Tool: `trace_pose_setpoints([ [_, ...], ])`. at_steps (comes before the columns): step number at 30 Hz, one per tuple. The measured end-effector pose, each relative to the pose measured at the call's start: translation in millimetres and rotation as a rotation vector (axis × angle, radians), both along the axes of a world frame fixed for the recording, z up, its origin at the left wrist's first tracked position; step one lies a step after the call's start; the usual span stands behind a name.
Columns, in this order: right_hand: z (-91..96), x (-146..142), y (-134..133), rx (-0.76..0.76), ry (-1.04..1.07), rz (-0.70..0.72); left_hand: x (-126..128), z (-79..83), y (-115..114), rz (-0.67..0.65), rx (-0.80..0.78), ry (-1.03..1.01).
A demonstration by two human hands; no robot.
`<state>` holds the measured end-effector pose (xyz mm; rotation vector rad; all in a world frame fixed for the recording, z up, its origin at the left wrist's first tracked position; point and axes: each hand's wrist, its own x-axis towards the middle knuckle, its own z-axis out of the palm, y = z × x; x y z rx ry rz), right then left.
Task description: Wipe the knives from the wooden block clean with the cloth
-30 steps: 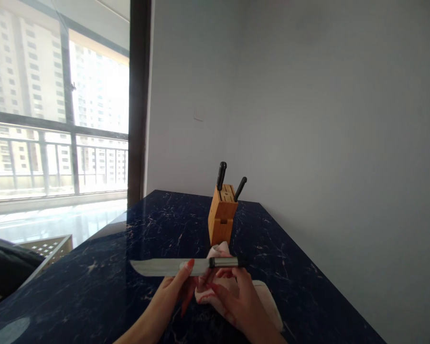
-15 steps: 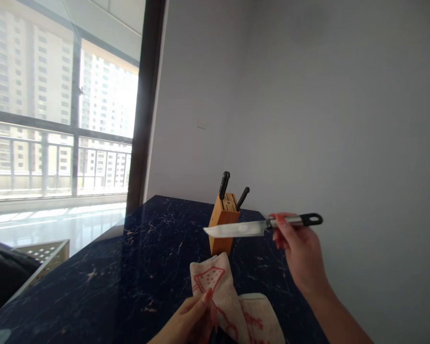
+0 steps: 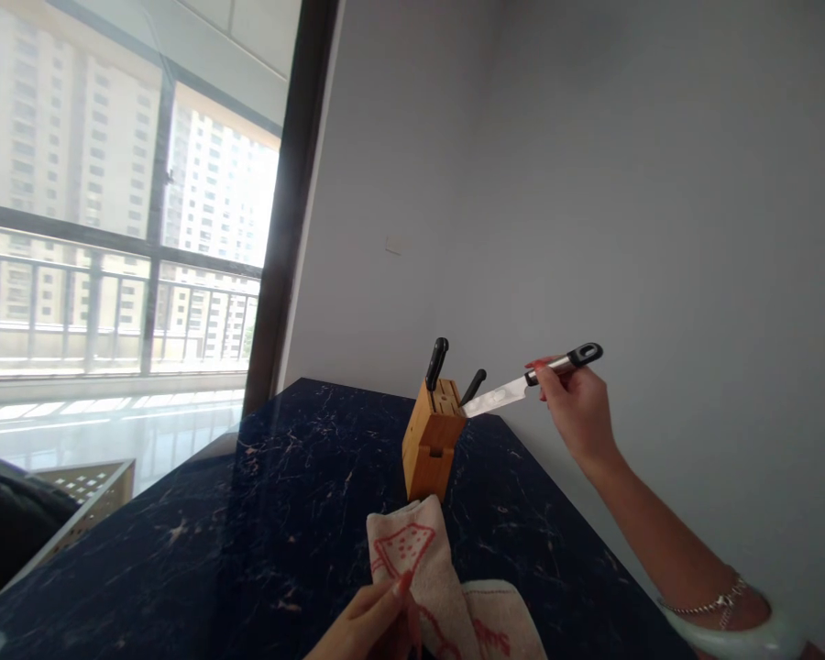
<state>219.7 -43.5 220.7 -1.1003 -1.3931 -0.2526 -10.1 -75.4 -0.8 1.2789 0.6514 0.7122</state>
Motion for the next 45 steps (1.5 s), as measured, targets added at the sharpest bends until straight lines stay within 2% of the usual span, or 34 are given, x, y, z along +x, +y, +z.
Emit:
trace_pose_setpoints([
  [4, 7.3, -2, 11, -0.043, 0.032, 0.044, 0, 1.3, -2, 0.001, -0.002, -0.029],
  [10, 21.0, -13, 20, -0.099, 0.170, 0.297, 1, 0.7, -4, 0.002, -0.016, -0.030],
  [14, 34.1, -15, 16, -0.179, 0.153, 0.393, 1, -2.5, -2, -0.027, -0.011, -0.057],
  [18, 47.7, -17, 2, -0.140, 0.078, 0.433, 2, -9.0, 1, -0.026, -0.008, -0.046],
  [21, 50.0, -24, -8, -0.095, -0.014, 0.381, 2, -10.7, 2, -0.035, -0.002, -0.017],
  [24, 45.9, -34, -13, -0.026, -0.082, 0.265, 1, -7.9, 1, -0.036, 0.000, -0.018],
  [28, 41.2, -40, -11, 0.118, -0.121, 0.066, 1, -3.4, -1, -0.043, -0.020, -0.050],
  [31, 40.2, -38, -5, 0.169, -0.142, -0.033, 1, -3.8, 0, -0.034, -0.002, -0.040],
  [39, 30.8, -29, 9, 0.125, -0.138, -0.144, 1, -10.8, 2, -0.031, -0.004, -0.065],
  [45, 29.1, -24, 13, 0.112, -0.083, -0.135, -1, -7.8, 1, -0.027, 0.006, -0.052],
])
